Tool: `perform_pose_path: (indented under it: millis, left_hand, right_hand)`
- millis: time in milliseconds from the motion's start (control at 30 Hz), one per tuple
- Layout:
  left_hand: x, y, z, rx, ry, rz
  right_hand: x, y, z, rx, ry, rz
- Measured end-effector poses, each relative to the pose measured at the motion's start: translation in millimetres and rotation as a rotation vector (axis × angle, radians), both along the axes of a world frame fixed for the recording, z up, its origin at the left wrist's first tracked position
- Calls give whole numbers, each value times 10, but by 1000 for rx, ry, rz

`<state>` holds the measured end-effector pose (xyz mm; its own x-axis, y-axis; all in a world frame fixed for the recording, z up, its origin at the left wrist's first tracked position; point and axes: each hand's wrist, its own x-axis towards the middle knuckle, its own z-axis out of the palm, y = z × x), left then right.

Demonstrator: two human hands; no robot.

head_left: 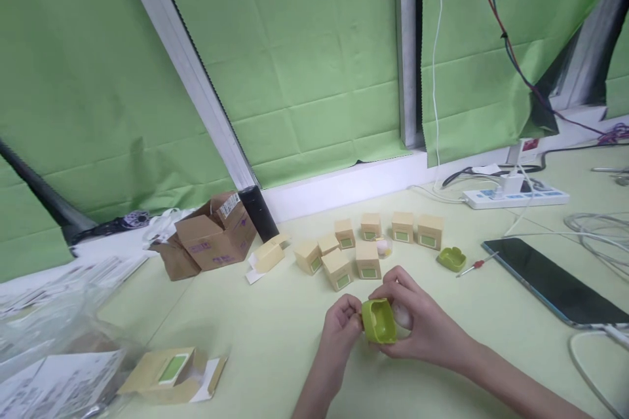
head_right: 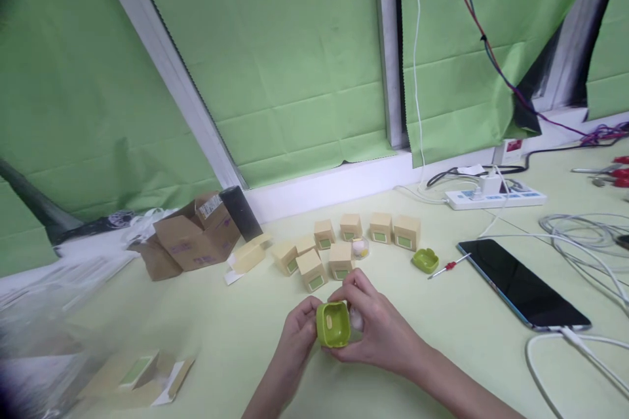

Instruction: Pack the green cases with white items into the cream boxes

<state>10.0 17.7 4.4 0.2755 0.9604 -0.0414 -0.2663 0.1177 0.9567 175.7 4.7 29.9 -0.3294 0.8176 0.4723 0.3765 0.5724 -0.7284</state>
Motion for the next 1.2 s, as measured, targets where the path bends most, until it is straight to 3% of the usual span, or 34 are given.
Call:
perform_pose_path:
  millis: [133,300,367,500,667,900,1200]
  left_hand:
    - [90,-46,-13,-59,-219,-68]
    - [76,-79,106,-105,-263,161]
    - [38,-63,142,-144,-319,195]
    - [43,-65,125,-250,-306,95]
    - [135,-150,49,-240,-182,-197]
    - [150,-217,111,-164,-149,-214]
    - [173,-248,147,-139,-309,-199]
  right_hand:
    - [-44,31,-66,-124,127,-140]
    - [47,109,-104,-479,380,-42]
    - [96,152,-64,-505,496,-86]
    - [128,177,37,-389,512,-140]
    - [94,51,42,-145,278,46]
    - [40,4,6,188,-55,195]
    - [-53,-11,-108,287,-99,59]
